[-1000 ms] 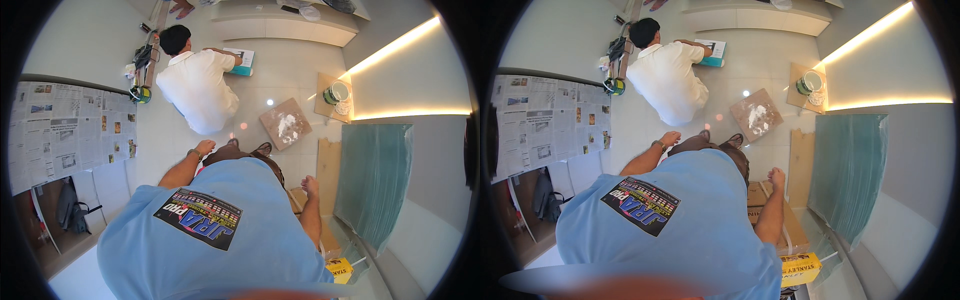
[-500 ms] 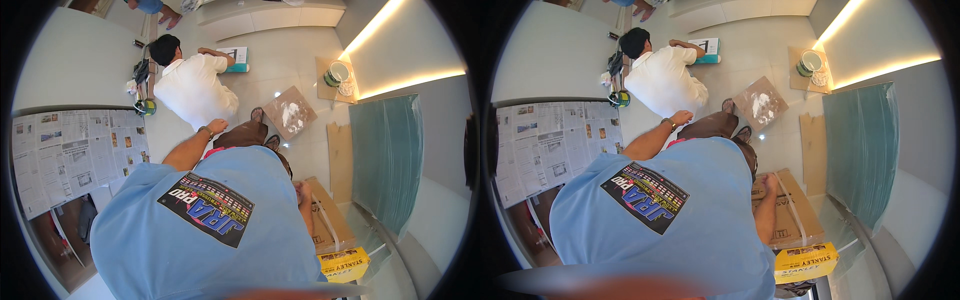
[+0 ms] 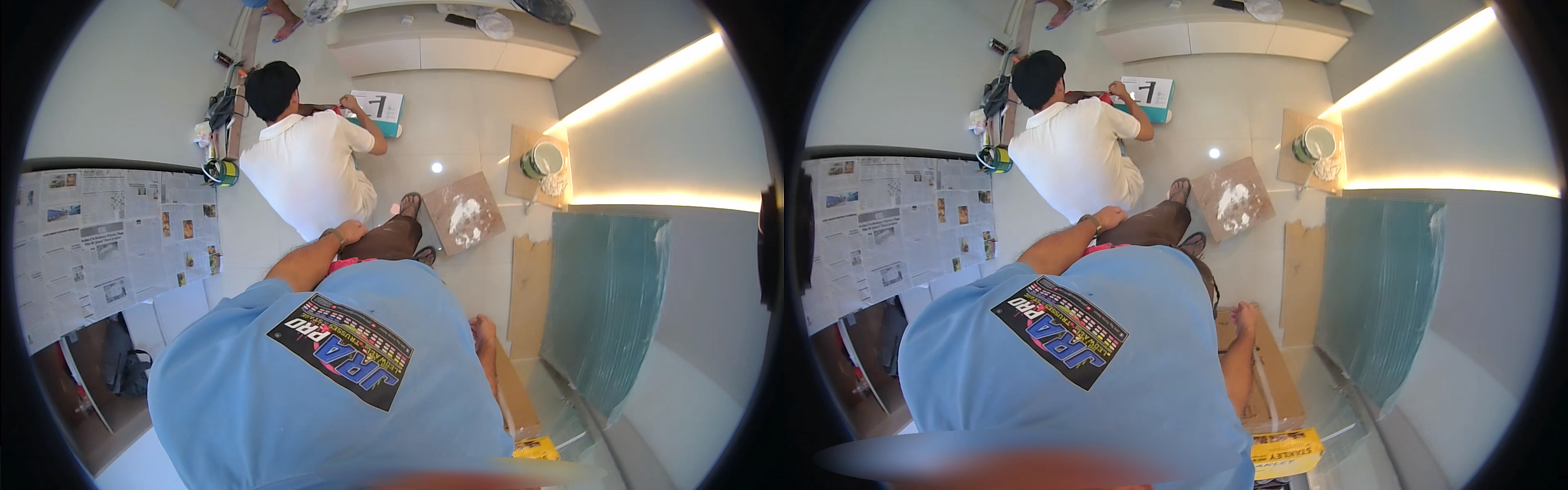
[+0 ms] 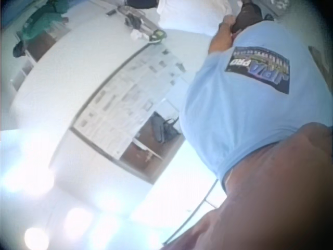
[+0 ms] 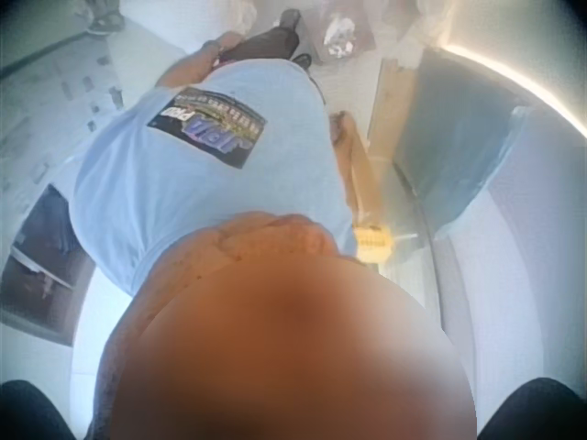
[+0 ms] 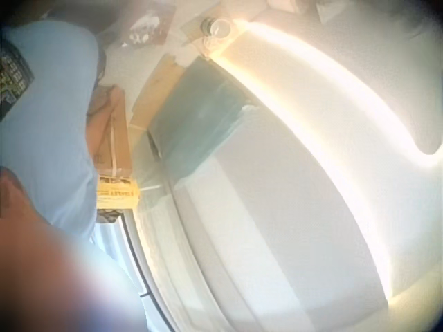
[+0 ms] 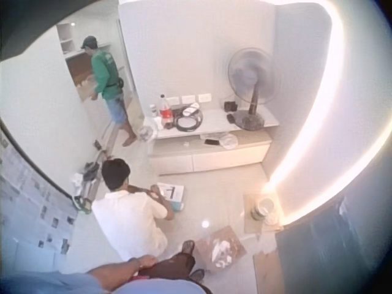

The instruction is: The person sits on the floor and applies a white trim strip to the edge of a cabinet door, then wipes the surface with a cloth. The person later picks up a cardboard piece and places it into the cabinet.

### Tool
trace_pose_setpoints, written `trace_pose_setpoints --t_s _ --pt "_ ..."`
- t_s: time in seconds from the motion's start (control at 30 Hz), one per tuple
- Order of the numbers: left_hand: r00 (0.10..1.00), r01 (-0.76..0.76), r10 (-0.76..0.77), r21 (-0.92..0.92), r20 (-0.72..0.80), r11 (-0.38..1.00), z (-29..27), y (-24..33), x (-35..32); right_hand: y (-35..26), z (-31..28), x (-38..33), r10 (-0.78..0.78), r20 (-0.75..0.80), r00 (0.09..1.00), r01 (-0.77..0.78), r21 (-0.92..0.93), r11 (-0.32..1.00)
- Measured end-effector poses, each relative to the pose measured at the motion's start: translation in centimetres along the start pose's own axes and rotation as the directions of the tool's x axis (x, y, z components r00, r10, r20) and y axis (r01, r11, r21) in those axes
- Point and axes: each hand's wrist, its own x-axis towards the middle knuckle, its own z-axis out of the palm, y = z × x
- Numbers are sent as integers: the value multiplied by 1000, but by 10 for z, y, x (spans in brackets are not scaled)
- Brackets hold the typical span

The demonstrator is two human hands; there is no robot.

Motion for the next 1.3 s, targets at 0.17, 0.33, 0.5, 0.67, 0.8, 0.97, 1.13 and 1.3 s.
trace_pose_setpoints --t_s 0.17,0.33,0.5,0.67,0.8,0.97,1.13,1.3 --pt "999 -48 50 123 -12 991 -11 -41 30 -96 20 6 -63 24 998 64 -64 996" --pt "995 -97 95 72 32 993 -51 -55 74 -179 54 2 -190 28 981 191 -55 980" --pt "999 31 -32 -180 -5 983 -106 -25 125 -216 82 -9 -248 4 969 248 8 969" --pt "999 6 -22 -358 -41 934 -138 12 152 -202 78 -11 -127 64 990 134 -120 984" --pt "998 -18 -7 -357 -69 934 -135 15 155 -183 58 0 -194 122 973 216 -213 953" --pt "998 -5 -7 -198 -61 980 -102 -13 154 -193 37 14 -292 149 945 319 -215 923" --pt "995 100 -102 -123 -9 987 -80 -11 153 -218 16 43 -246 147 958 273 -207 939" --pt "942 237 -325 -509 -90 828 -103 45 149 -246 -20 85 -191 293 937 286 -328 900"
